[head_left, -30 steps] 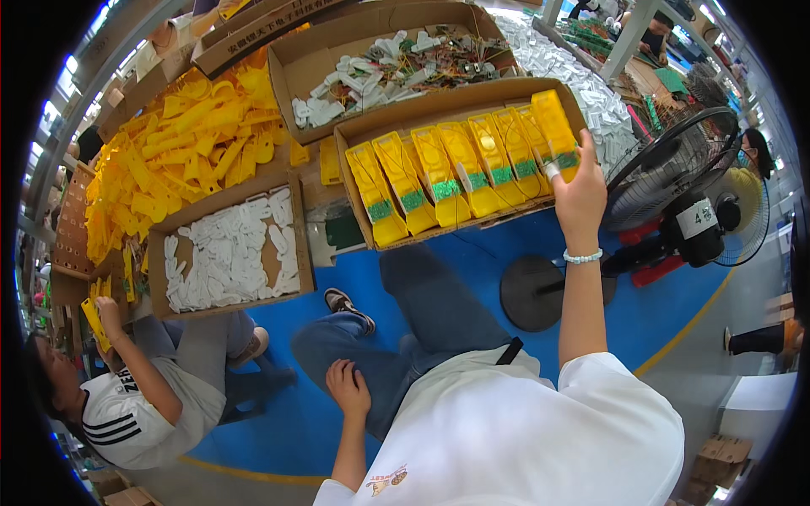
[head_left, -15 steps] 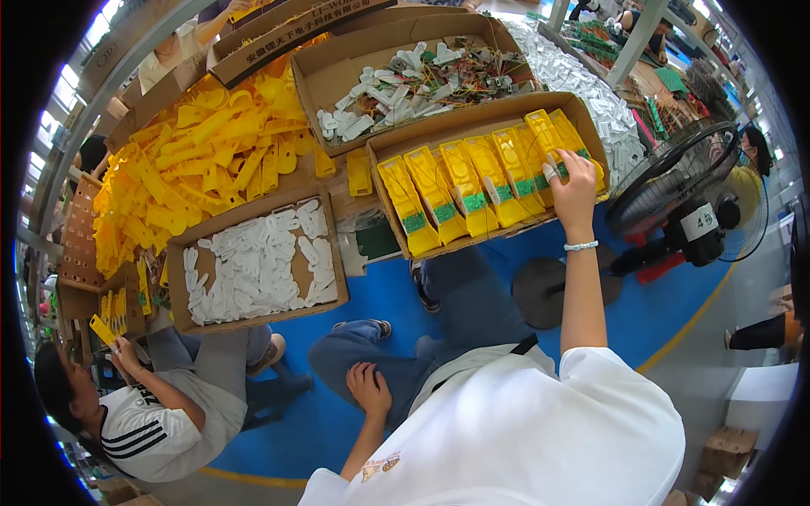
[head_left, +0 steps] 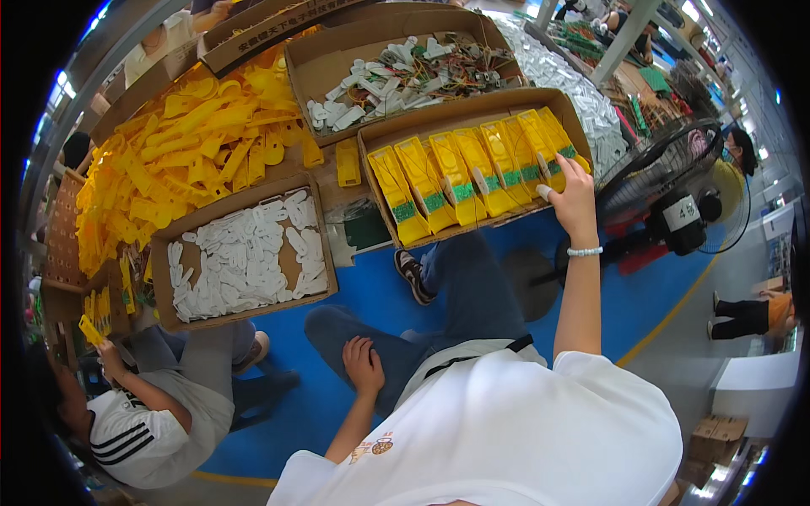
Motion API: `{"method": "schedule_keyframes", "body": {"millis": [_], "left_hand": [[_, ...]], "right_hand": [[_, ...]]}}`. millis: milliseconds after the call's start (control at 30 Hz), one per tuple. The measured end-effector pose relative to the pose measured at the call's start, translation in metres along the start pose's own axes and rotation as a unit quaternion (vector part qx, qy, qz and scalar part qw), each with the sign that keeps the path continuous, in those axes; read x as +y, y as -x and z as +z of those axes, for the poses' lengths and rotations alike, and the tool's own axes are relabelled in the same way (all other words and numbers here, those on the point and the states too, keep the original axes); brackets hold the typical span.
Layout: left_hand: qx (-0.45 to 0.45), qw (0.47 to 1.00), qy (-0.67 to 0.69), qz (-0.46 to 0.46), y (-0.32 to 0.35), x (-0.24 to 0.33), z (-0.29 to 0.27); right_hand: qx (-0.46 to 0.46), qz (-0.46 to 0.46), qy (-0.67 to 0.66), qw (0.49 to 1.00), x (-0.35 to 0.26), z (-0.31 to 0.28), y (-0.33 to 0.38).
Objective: The person assembles small circuit boards into yellow plastic housings by hand.
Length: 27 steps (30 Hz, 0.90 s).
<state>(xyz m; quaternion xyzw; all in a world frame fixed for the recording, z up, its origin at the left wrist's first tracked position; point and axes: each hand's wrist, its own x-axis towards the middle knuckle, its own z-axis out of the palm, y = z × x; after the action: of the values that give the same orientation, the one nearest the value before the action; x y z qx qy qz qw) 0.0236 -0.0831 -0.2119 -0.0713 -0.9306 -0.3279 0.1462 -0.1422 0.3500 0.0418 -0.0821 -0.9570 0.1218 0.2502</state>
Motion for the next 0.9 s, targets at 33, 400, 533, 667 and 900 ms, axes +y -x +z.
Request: {"method": "schedule_keyframes", "body": {"millis": [33, 400, 533, 667, 900], "left_hand": [[-0.003, 1.0, 0.003, 0.001, -0.001, 0.0, -0.001], [0.037, 0.998, -0.031, -0.048, 0.002, -0.008, -0.011], [0.05, 0.996, -0.043, -0.068, 0.011, -0.009, -0.019], [0.046, 0.994, -0.062, -0.08, 0.012, -0.011, -0.02], [0.037, 0.991, -0.089, -0.092, 0.015, -0.015, -0.02]], "right_hand": [[0.021, 0.0, 0.012, 1.0, -0.005, -0.004, 0.0], [0.095, -0.102, -0.269, 0.953, -0.114, 0.001, -0.118], [0.017, -0.213, -0.231, 0.949, -0.144, 0.044, -0.157], [-0.001, -0.29, -0.048, 0.956, -0.153, 0.078, -0.176], [-0.099, -0.086, -0.422, 0.897, -0.159, 0.057, -0.184]]}}
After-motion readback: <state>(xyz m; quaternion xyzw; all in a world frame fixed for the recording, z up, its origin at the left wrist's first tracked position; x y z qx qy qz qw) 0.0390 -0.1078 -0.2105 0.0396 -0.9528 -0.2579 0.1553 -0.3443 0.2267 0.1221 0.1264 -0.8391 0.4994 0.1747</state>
